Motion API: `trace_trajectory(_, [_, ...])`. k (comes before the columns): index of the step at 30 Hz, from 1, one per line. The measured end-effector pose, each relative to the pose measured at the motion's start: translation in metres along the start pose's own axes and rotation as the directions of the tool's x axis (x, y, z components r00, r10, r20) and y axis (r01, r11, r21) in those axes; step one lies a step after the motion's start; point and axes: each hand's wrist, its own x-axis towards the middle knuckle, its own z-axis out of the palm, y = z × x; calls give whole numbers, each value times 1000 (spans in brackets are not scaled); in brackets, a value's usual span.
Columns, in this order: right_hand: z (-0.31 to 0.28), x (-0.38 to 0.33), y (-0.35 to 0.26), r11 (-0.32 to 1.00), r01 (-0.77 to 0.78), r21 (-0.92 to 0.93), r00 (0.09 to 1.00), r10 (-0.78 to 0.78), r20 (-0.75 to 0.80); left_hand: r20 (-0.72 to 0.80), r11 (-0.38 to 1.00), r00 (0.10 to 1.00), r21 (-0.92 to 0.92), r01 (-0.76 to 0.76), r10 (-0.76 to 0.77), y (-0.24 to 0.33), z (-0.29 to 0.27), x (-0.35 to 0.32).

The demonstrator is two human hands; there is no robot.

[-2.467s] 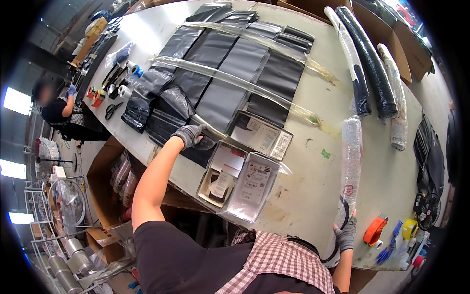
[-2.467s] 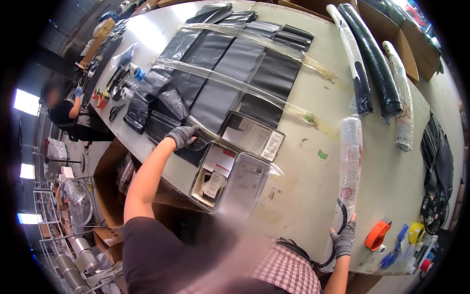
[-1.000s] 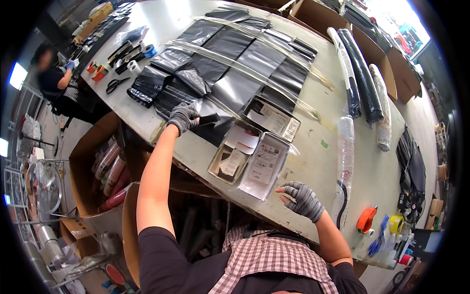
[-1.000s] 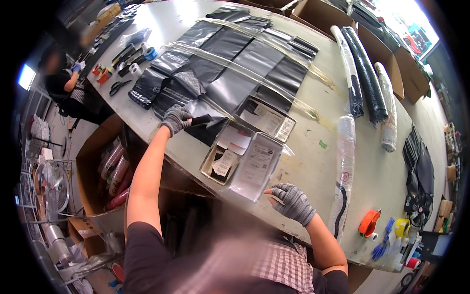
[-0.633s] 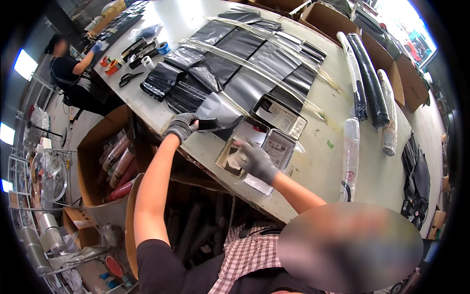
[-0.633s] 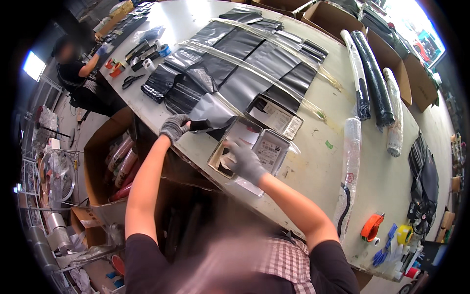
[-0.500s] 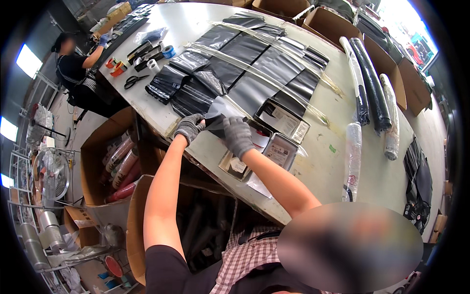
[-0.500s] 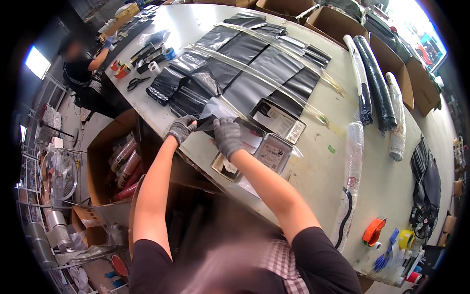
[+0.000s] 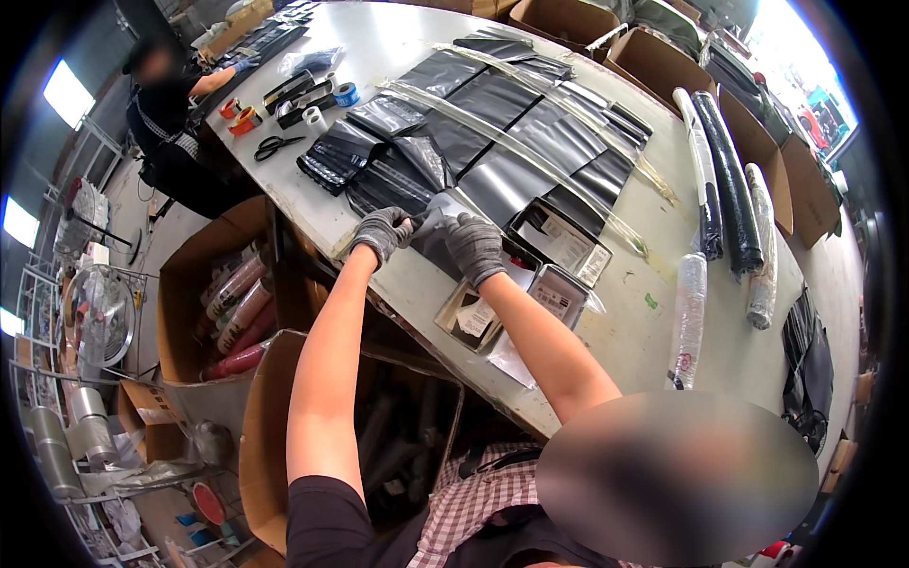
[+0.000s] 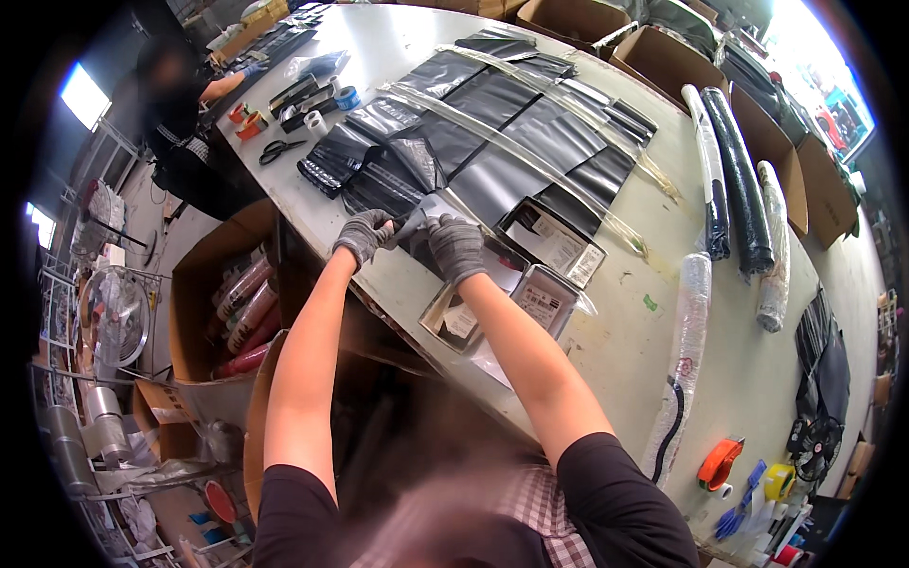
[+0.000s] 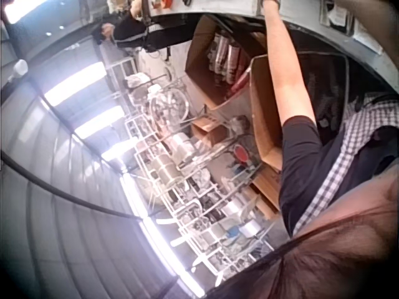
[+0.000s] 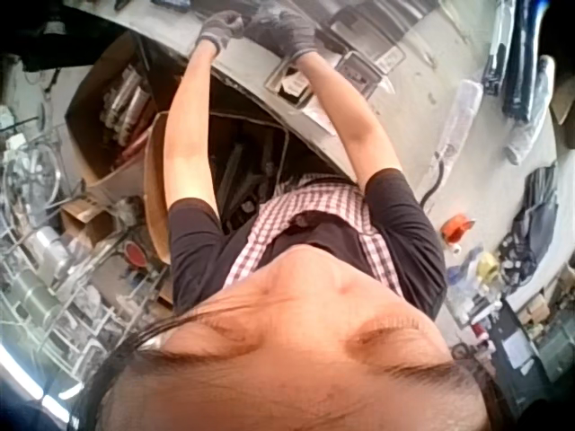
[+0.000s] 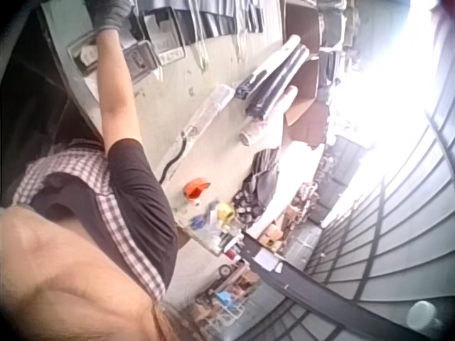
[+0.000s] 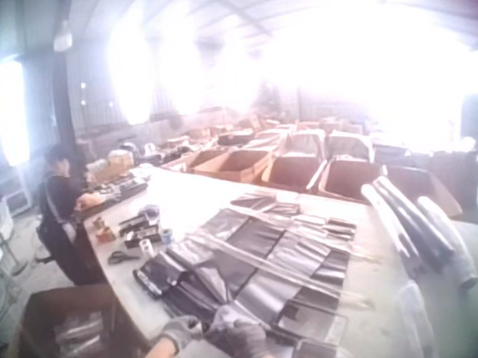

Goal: The person packs long cylindrical items into plastic sleeves by hand, applies labels, and uses a tape dispenser to seal them before placing them in a box.

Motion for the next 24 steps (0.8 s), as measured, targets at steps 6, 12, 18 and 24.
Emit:
trace_trajectory(6, [-8, -9, -5, 974, 187, -125, 878, -108, 466, -566, 965, 822, 243, 98, 59, -4, -5, 10])
trace_trajectory(12, [-41, -39, 19, 444, -608, 658, 773, 141, 619, -699, 779, 463, 626, 29, 544, -27, -98, -84])
trace_trajectory(18, [-40, -52, -27, -870, -476, 130, 569, -192, 799, -493, 788, 658, 554, -268, 570, 47, -121, -295])
trace_trajectory(24, [-93, -21, 5, -902, -228, 366, 687, 117, 717, -586, 885, 721, 457, -82, 370, 9, -78, -409])
